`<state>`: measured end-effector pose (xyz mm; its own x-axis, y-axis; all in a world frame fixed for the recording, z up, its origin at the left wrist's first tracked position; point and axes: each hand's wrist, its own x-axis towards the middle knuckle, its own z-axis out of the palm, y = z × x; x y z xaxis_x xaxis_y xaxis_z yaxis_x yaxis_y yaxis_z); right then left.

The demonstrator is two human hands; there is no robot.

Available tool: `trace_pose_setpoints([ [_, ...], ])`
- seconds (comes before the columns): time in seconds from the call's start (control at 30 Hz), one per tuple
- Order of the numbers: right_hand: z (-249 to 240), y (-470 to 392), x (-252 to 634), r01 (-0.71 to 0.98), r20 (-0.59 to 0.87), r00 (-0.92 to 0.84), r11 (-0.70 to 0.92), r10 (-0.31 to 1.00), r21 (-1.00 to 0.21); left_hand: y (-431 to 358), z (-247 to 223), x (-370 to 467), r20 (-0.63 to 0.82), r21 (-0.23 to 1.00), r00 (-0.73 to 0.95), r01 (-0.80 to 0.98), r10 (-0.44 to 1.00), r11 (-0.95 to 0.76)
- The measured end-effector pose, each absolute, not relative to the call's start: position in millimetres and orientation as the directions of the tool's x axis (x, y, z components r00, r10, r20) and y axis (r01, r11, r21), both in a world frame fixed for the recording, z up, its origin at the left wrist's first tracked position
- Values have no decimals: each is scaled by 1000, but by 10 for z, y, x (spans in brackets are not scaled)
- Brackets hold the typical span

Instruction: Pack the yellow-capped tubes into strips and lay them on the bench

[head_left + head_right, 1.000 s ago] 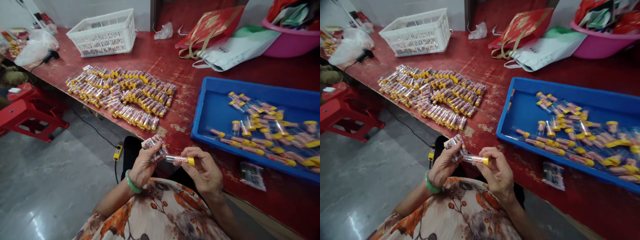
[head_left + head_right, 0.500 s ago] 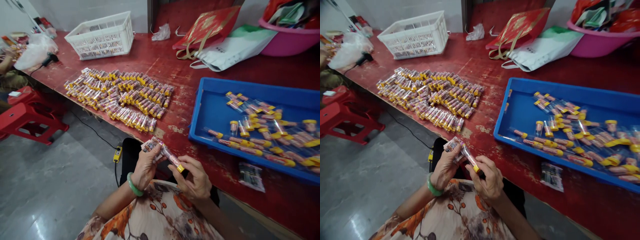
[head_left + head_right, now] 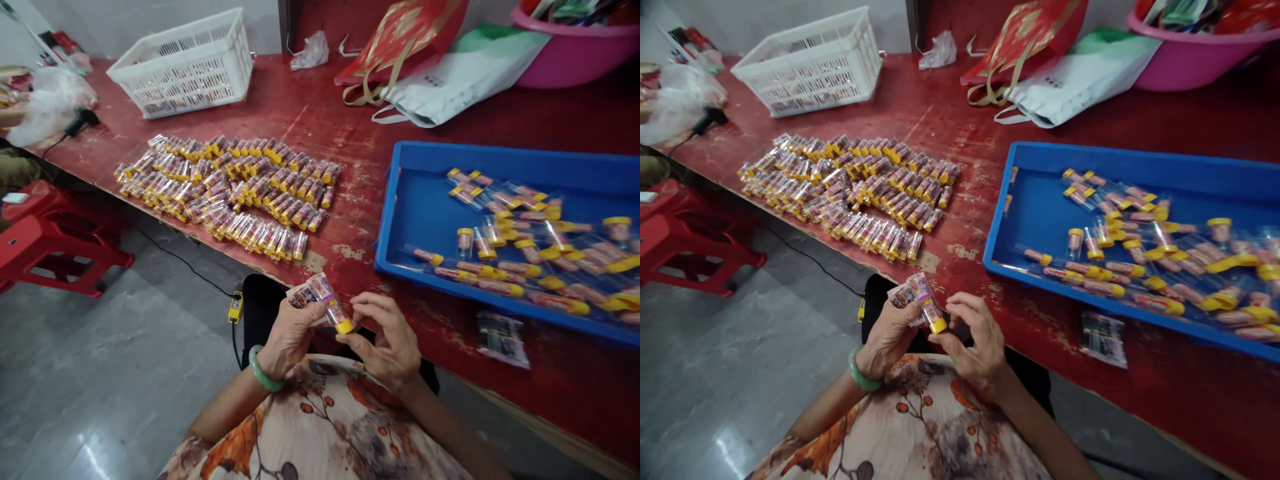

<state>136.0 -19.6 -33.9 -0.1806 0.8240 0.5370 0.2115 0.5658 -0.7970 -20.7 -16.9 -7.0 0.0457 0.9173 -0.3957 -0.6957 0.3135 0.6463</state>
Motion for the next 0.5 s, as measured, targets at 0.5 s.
trace_pose_setpoints([
  [0.5, -116, -155, 1239, 316, 480, -112, 489, 870, -813, -237, -41, -156, -465, 629, 130, -647, 876, 430],
])
